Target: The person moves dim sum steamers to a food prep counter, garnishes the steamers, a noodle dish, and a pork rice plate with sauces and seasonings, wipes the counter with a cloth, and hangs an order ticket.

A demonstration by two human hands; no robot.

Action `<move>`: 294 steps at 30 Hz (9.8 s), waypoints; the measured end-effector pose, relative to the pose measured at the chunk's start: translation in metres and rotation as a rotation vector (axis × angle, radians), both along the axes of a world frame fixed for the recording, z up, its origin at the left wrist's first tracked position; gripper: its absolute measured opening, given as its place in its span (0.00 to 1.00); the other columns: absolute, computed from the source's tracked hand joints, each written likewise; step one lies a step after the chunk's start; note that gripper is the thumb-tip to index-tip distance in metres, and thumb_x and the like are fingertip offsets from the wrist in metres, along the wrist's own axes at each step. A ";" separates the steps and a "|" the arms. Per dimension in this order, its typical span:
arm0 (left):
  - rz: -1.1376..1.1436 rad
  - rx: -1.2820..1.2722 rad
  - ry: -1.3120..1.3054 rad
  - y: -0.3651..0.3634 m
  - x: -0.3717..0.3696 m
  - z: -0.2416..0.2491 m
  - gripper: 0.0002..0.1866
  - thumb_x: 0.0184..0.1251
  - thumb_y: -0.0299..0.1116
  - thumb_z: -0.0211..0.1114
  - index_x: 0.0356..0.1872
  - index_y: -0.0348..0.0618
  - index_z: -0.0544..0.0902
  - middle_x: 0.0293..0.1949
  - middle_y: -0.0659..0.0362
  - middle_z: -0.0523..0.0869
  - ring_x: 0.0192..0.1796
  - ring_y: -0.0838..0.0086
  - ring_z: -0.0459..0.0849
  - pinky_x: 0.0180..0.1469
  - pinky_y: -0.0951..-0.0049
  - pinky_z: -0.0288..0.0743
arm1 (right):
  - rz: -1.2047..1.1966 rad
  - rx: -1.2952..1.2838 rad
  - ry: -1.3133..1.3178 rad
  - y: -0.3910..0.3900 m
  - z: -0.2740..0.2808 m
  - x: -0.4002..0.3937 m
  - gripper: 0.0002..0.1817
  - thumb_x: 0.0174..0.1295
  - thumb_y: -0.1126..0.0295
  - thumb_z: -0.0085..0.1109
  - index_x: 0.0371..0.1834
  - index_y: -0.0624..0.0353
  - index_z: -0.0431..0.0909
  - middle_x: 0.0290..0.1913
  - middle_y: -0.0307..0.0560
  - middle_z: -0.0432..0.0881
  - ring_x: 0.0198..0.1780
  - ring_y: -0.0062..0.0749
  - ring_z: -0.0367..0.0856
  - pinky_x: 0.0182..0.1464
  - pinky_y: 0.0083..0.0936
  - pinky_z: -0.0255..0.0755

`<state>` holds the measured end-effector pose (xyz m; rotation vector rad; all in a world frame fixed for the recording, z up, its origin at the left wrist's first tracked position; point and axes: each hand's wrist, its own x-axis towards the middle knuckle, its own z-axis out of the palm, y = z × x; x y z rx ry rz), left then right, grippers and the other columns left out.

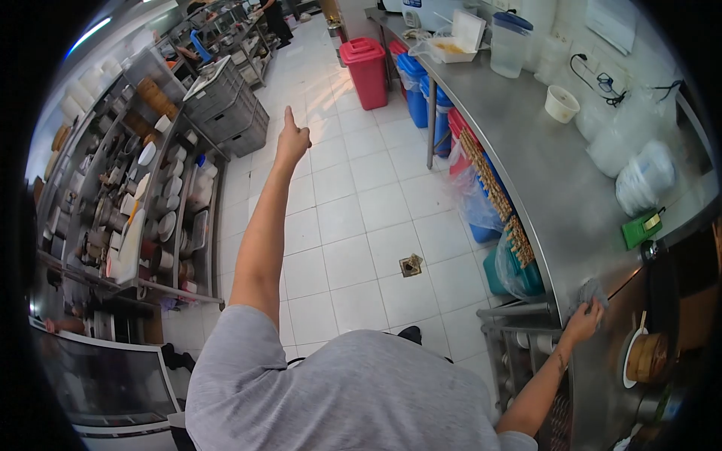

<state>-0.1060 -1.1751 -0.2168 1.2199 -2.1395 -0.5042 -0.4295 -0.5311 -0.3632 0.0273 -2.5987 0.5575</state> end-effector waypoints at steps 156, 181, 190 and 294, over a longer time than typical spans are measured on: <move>-2.000 0.641 0.347 0.964 -0.439 0.137 0.17 0.63 0.43 0.58 0.47 0.44 0.80 0.36 0.65 0.80 0.39 0.81 0.76 0.37 0.81 0.65 | -0.898 -0.805 -0.126 0.376 0.101 0.415 0.15 0.60 0.59 0.57 0.29 0.62 0.79 0.20 0.50 0.76 0.23 0.34 0.73 0.29 0.26 0.69; -2.189 0.131 1.403 1.594 -0.137 0.341 0.27 0.52 0.27 0.57 0.55 0.29 0.66 0.53 0.36 0.72 0.53 0.47 0.73 0.55 0.57 0.69 | -1.700 -0.087 0.096 0.432 0.024 0.471 0.15 0.52 0.68 0.60 0.12 0.55 0.67 0.09 0.43 0.68 0.11 0.36 0.68 0.15 0.29 0.61; -2.179 -0.157 1.034 1.665 -0.151 0.276 0.20 0.56 0.41 0.55 0.47 0.39 0.76 0.44 0.44 0.79 0.47 0.49 0.78 0.48 0.59 0.73 | -1.664 -0.051 0.074 0.435 0.028 0.472 0.14 0.52 0.69 0.60 0.14 0.55 0.66 0.10 0.42 0.68 0.12 0.37 0.68 0.15 0.29 0.61; -2.043 -0.647 0.115 1.051 -0.292 -0.128 0.17 0.67 0.42 0.49 0.23 0.41 0.75 0.23 0.49 0.81 0.24 0.55 0.81 0.27 0.59 0.74 | -1.644 -0.052 0.523 0.543 0.014 0.533 0.15 0.63 0.63 0.51 0.49 0.57 0.75 0.47 0.53 0.75 0.46 0.44 0.77 0.48 0.31 0.70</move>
